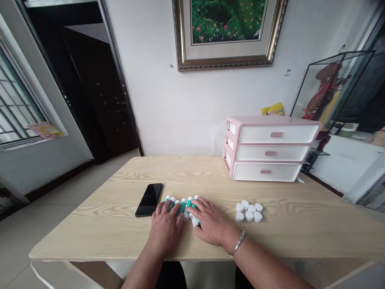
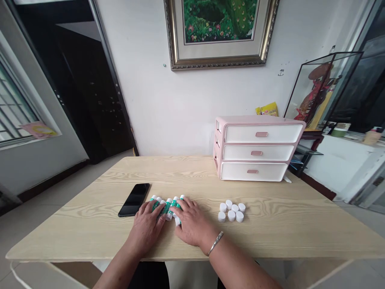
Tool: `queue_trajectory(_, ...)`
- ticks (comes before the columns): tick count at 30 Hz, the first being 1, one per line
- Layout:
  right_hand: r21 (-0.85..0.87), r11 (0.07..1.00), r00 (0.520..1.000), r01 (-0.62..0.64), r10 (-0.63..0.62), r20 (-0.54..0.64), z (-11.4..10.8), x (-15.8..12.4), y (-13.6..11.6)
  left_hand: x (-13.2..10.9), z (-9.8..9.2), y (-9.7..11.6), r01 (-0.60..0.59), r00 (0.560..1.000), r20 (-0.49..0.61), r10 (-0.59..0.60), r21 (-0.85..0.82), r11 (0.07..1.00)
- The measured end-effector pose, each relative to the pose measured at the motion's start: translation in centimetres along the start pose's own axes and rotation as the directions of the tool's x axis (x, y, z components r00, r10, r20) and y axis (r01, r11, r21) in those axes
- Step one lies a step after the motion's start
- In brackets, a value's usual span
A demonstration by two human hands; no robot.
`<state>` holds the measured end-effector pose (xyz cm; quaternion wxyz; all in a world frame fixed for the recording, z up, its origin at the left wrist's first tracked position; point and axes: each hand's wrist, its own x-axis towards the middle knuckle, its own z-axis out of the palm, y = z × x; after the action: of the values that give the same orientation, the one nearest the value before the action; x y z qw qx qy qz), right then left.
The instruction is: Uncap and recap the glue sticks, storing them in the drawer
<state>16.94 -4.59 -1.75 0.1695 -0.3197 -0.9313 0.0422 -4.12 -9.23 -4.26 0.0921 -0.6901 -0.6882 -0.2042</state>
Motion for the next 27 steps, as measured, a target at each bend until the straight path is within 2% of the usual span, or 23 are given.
queue_trajectory(6,-0.011,0.989,0.988,-0.147,0.147,-0.038,-0.4,-1.7,0.0,-0.2,0.1,0.9,-0.156,0.987,0.013,0.16,-0.162,0.974)
queue_trajectory(12,-0.013,0.977,0.972,-0.214,0.212,-0.098,0.3,-2.5,1.2,-0.4,-1.4,0.9,-0.242,0.964,0.031,0.262,-0.292,0.925)
queue_trajectory(15,-0.01,0.973,0.97,-0.229,0.227,-0.093,0.5,-2.6,2.1,-0.3,-2.1,0.5,-0.272,0.951,0.037,0.306,-0.365,0.89)
queue_trajectory(19,0.036,0.978,0.975,-0.205,0.207,-0.083,0.3,-2.5,2.8,0.3,-2.7,0.2,-0.264,0.941,0.065,0.331,-0.469,0.843)
queue_trajectory(24,0.12,0.982,0.982,-0.149,0.161,-0.101,0.3,-2.3,3.1,1.4,-3.1,0.1,-0.192,0.934,0.141,0.328,-0.576,0.795)
queue_trajectory(27,0.164,0.979,0.983,-0.123,0.143,-0.116,0.6,-2.2,3.4,1.6,-2.9,0.2,-0.144,0.942,0.137,0.306,-0.659,0.738)
